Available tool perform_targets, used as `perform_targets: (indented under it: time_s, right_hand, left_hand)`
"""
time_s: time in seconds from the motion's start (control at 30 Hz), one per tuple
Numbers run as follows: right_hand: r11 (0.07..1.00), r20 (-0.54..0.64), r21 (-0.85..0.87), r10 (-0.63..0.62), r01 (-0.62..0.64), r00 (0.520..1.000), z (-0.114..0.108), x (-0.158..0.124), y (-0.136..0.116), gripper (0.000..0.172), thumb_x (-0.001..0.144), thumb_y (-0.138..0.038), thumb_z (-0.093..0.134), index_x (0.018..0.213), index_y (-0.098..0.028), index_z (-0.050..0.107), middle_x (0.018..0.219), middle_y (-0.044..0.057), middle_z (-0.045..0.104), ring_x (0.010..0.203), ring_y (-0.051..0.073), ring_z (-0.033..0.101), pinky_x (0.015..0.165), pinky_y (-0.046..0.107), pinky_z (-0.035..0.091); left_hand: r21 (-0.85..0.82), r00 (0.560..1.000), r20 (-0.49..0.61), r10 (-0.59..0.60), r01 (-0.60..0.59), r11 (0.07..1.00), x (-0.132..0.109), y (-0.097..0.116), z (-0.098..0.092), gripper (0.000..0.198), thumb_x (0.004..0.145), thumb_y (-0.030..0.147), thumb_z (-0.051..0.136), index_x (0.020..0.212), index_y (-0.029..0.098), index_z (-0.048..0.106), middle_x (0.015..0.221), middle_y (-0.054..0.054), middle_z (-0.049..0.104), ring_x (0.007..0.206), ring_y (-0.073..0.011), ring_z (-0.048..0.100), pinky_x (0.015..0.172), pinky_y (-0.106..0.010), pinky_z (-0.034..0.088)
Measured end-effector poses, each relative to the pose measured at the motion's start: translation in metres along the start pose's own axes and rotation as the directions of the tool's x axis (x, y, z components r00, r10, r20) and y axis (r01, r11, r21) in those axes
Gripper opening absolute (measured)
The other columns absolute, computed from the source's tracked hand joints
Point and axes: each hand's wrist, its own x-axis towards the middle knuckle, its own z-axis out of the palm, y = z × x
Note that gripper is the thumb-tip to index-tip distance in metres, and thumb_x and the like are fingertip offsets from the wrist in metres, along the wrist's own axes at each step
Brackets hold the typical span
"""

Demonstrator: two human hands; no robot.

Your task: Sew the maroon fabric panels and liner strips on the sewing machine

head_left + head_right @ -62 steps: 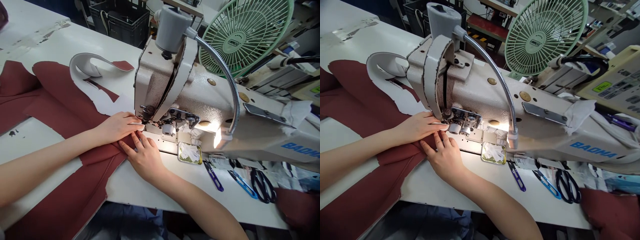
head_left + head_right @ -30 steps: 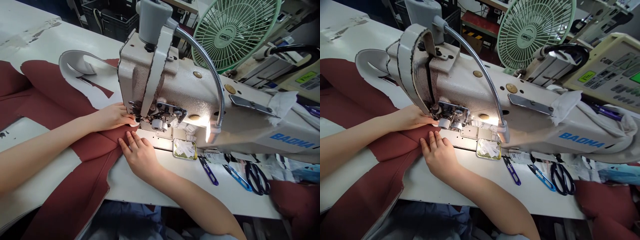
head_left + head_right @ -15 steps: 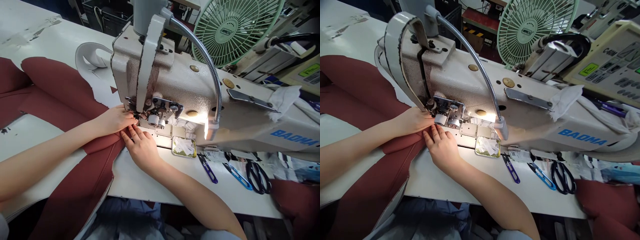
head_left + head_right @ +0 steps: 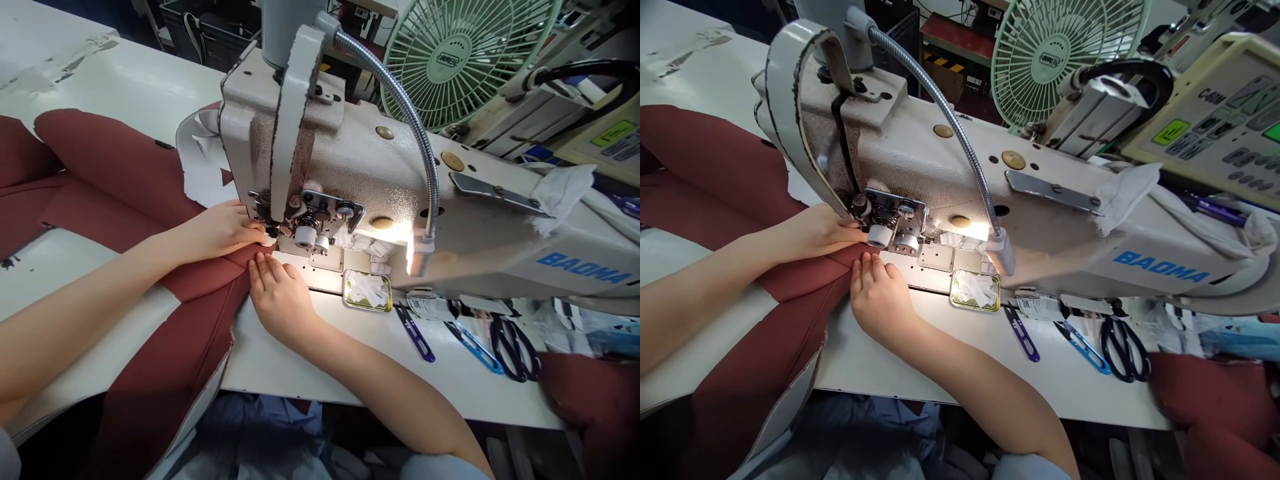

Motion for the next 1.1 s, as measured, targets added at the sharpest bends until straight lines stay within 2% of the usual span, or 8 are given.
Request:
perform_targets:
  time_s: [0.17,0.3,0.47,0.63,0.73,0.9,1.0,1.1]
  right_hand:
    - [0.998,0.008,0.023,0.056,-0.056,0.998,0.003,0.002,0.006,0.043,0.101,-0.014,0.039,0.138,0.002,0.054,0.142,0.026,0.053,0.130,0.033,0.054,0.091,0.045,0.053]
    - [0.994,0.010,0.062,0.087,-0.087,0.996,0.004,0.005,0.008,0.043,0.101,-0.014,0.041,0.139,0.000,0.054,0.140,0.025,0.056,0.131,0.033,0.053,0.095,0.046,0.052]
    - [0.992,0.009,0.066,0.111,-0.111,0.994,0.004,0.008,0.011,0.040,0.101,-0.014,0.040,0.135,0.000,0.057,0.137,0.024,0.060,0.129,0.032,0.056,0.097,0.045,0.052]
    - [0.994,-0.032,0.035,0.105,-0.104,0.994,0.003,0.007,0.010,0.042,0.101,-0.013,0.039,0.137,0.004,0.054,0.140,0.025,0.057,0.129,0.033,0.055,0.096,0.045,0.052]
    - [0.998,-0.049,0.016,0.068,-0.068,0.996,0.000,0.005,0.008,0.042,0.101,-0.010,0.037,0.135,0.005,0.056,0.139,0.027,0.057,0.125,0.032,0.057,0.093,0.044,0.053]
    - [0.997,-0.066,0.055,0.066,-0.062,0.996,-0.001,0.004,0.009,0.039,0.101,-0.012,0.039,0.132,0.000,0.060,0.135,0.023,0.061,0.121,0.029,0.059,0.093,0.044,0.054]
    - [0.994,-0.076,0.083,0.076,-0.070,0.994,0.002,0.003,0.009,0.039,0.101,-0.013,0.040,0.133,0.000,0.059,0.135,0.023,0.061,0.122,0.030,0.058,0.093,0.046,0.054]
    - [0.993,-0.092,0.091,0.081,-0.072,0.992,0.005,0.004,0.009,0.038,0.100,-0.012,0.042,0.131,-0.001,0.061,0.134,0.022,0.062,0.122,0.031,0.059,0.093,0.045,0.055]
  left_hand:
    - [0.139,1.000,-0.008,0.027,-0.026,0.990,0.011,0.018,-0.001,0.036,0.096,0.011,0.041,0.075,0.019,0.069,0.075,-0.005,0.065,0.075,-0.0195,0.059,0.075,-0.032,0.044]
    - [0.150,0.998,-0.032,-0.055,0.060,0.987,0.013,0.032,0.011,0.032,0.092,0.009,0.044,0.067,0.018,0.062,0.068,-0.005,0.061,0.068,-0.0206,0.056,0.070,-0.034,0.043]
    - [0.161,0.980,-0.081,-0.181,0.192,0.968,0.013,0.041,0.023,0.028,0.092,0.011,0.047,0.070,0.017,0.063,0.071,-0.006,0.063,0.069,-0.0219,0.057,0.065,-0.035,0.040]
    - [0.137,0.989,-0.104,-0.106,0.120,0.983,0.010,0.034,0.007,0.035,0.098,0.013,0.041,0.077,0.019,0.068,0.066,-0.003,0.061,0.069,-0.0193,0.057,0.068,-0.034,0.039]
    - [0.192,0.984,-0.103,-0.145,0.162,0.968,0.006,0.031,-0.008,0.034,0.100,0.016,0.041,0.086,0.022,0.071,0.067,-0.002,0.062,0.082,-0.0210,0.059,0.080,-0.036,0.039]
    - [0.148,0.995,0.015,-0.095,0.091,0.985,0.003,0.034,-0.010,0.028,0.097,0.015,0.045,0.088,0.022,0.071,0.080,-0.004,0.068,0.085,-0.0216,0.060,0.083,-0.037,0.039]
    - [0.111,0.983,0.111,-0.150,0.137,0.984,0.005,0.036,-0.009,0.024,0.095,0.015,0.047,0.088,0.022,0.070,0.084,-0.005,0.069,0.084,-0.0220,0.061,0.080,-0.036,0.041]
    - [0.104,0.943,0.255,-0.214,0.193,0.976,0.014,0.044,-0.015,0.022,0.092,0.013,0.048,0.091,0.019,0.069,0.089,-0.006,0.070,0.084,-0.0217,0.062,0.079,-0.034,0.042]
